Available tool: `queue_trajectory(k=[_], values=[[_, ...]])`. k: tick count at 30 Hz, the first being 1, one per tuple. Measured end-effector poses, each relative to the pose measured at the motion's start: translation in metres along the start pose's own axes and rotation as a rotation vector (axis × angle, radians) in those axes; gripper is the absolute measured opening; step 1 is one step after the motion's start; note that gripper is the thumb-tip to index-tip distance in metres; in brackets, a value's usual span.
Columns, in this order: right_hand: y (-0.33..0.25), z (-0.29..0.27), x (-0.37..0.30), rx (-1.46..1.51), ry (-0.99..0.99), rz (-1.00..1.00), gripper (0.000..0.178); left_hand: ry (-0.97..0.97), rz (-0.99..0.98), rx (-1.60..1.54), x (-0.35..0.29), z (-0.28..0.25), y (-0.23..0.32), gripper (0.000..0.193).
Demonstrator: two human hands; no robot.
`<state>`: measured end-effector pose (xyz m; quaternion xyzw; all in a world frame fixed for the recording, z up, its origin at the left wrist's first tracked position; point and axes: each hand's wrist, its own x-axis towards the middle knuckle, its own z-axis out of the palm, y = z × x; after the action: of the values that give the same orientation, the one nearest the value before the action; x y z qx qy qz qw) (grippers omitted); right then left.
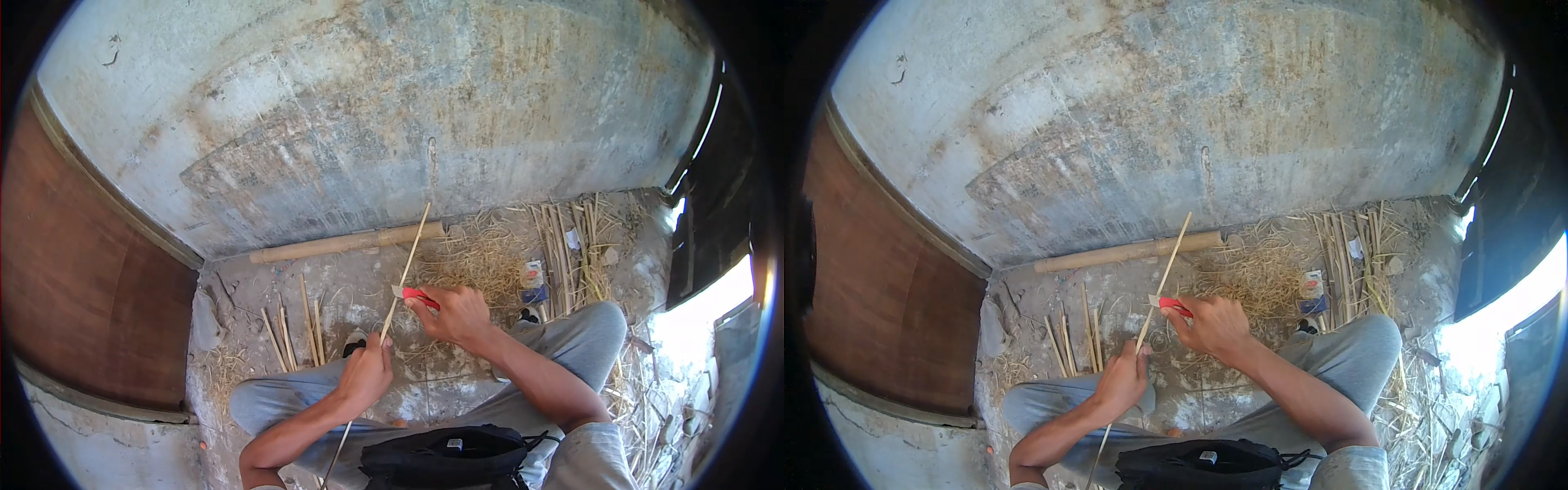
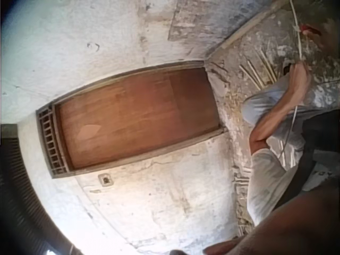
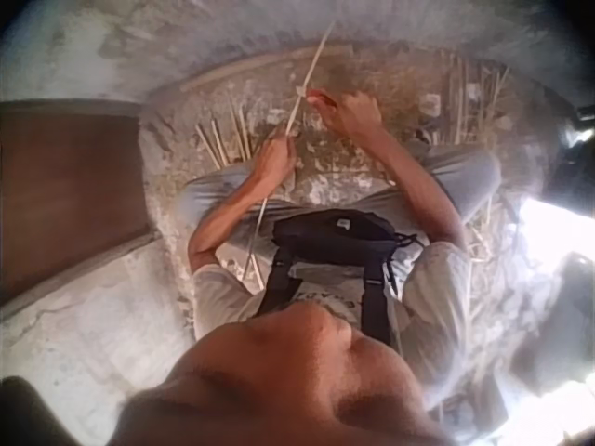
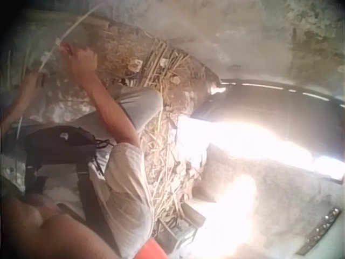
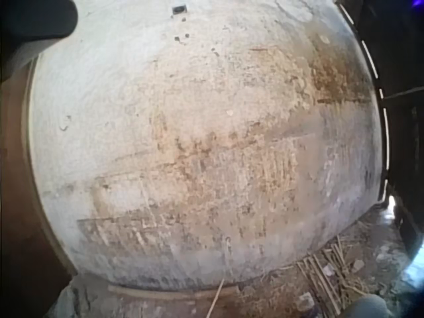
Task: The person shapes a thin bamboo stick by shaving along its length with a utility knife.
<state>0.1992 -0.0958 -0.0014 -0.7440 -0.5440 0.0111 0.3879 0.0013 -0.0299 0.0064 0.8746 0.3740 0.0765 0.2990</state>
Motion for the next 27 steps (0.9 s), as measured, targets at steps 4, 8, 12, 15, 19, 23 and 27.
queue_trajectory(k=[4, 8, 12, 15, 19, 23, 27], values=[[0.016, -0.001, 0.008, 0.004, 0.054, 0.11, 0.034, -0.024, 0.068, -0.028, -0.006, 0.006, -0.001, 0.017], [0.076, -0.039, 0.041, -0.085, 0.14, 0.375, 0.042, -0.196, 0.051, 0.018, -0.034, 0.013, 0.0, 0.015], [0.092, -0.046, 0.042, -0.08, 0.158, 0.534, 0.044, -0.148, 0.097, -0.155, -0.037, -0.017, 0.022, 0.019], [0.086, -0.036, 0.037, -0.007, 0.182, 0.495, 0.044, -0.022, 0.167, -0.159, -0.013, -0.009, -0.013, 0.025], [0.05, -0.021, 0.028, 0.17, 0.093, 0.413, 0.043, -0.083, 0.135, -0.327, 0.006, -0.007, -0.03, 0.031], [0.028, -0.015, 0.025, 0.251, 0.006, 0.343, 0.041, -0.384, -0.21, -0.772, 0.008, -0.017, -0.017, 0.032], [0.029, -0.014, 0.024, 0.27, 0.005, 0.329, 0.041, -0.431, -0.263, -0.901, 0.011, -0.019, -0.02, 0.029]])
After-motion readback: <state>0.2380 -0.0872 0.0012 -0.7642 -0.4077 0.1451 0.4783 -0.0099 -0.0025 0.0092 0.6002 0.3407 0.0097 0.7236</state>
